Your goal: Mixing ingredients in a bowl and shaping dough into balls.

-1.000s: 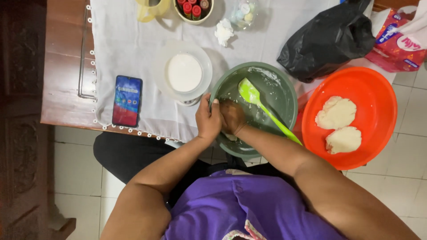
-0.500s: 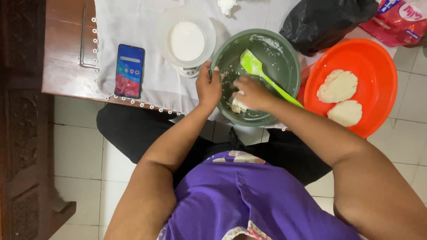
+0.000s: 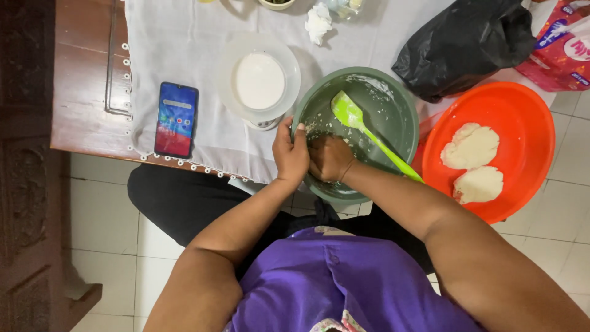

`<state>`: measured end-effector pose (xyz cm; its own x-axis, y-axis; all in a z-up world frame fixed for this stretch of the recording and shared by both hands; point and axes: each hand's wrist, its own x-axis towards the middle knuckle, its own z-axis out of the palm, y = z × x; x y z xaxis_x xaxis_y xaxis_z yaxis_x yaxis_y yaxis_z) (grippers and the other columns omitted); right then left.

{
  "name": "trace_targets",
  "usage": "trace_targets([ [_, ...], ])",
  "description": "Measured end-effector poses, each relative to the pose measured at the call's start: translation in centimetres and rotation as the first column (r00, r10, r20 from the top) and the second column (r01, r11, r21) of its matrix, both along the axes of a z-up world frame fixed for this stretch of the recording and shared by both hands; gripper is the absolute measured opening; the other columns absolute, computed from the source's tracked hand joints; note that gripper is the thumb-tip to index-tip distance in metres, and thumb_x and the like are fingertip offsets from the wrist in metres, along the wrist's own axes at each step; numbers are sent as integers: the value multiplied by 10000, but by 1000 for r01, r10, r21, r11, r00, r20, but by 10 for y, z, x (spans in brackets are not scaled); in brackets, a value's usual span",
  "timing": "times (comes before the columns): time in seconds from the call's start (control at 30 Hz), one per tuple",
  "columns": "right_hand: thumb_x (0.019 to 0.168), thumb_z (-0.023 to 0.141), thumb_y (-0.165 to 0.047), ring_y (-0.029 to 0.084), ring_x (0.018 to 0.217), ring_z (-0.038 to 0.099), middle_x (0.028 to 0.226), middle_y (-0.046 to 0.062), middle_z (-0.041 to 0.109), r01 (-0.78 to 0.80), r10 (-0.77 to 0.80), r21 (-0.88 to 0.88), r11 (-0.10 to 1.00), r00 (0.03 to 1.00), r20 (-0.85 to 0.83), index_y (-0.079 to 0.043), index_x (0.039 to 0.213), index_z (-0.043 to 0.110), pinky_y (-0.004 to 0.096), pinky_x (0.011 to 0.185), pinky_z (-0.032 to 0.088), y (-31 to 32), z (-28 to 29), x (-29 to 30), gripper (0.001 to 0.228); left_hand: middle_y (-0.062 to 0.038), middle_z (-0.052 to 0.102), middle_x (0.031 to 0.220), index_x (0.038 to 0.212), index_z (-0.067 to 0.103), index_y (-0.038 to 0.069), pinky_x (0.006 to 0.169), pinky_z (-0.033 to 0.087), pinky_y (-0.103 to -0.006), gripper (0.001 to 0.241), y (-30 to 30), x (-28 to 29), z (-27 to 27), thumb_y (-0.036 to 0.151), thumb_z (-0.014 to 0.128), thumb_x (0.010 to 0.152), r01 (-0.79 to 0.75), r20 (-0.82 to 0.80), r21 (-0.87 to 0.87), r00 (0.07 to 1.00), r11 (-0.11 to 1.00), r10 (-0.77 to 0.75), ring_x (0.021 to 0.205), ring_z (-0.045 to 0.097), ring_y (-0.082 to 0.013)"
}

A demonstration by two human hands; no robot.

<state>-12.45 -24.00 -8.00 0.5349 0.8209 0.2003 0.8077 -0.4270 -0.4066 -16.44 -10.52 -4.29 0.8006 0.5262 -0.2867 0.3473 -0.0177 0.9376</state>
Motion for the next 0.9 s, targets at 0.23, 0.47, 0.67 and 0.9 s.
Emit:
trace_targets([
  [0.23, 875, 603, -384, 378, 560, 637, 534, 100, 582, 97, -98, -29, 995, 995, -33, -142, 544, 588, 485, 462, 504, 5, -9, -2, 411, -231, 701, 1048, 1260, 619, 85, 932, 514, -520, 298, 2, -9, -13, 250, 598, 1012, 2, 62, 106, 998, 994, -9, 1068, 660, -463],
  [0.47, 1002, 552, -370, 398, 971, 722, 961, 173, 739, 362, -503, -393, 845, 789, -353, -143, 1067, 744, 516, 834, 580, -18, 53, 6, 305, -177, 685, 930, 1215, 637, 103, 834, 523, -500, 256, 11, -6, -27, 257, 575, 1021, 30, 79, 138, 996, 990, -41, 944, 688, -397],
  [0.67, 967, 625, -85, 483, 1078, 659, 1055, 282, 668, 286, -227, 123, 950, 908, -353, 29, 1019, 717, 545, 912, 541, -20, 10, -14, 155, -209, 673, 956, 1216, 625, 85, 843, 516, -518, 256, 7, -7, -16, 246, 574, 1023, -2, 75, 134, 997, 991, -8, 979, 671, -445],
  [0.9, 964, 584, -264, 442, 946, 649, 888, 209, 646, 270, -238, 78, 960, 928, -286, -26, 974, 691, 493, 830, 544, 22, -7, -31, 261, -195, 672, 987, 1191, 626, 93, 895, 522, -484, 202, 5, -6, 1, 203, 575, 1029, -15, 66, 44, 998, 999, 12, 1033, 665, -424],
])
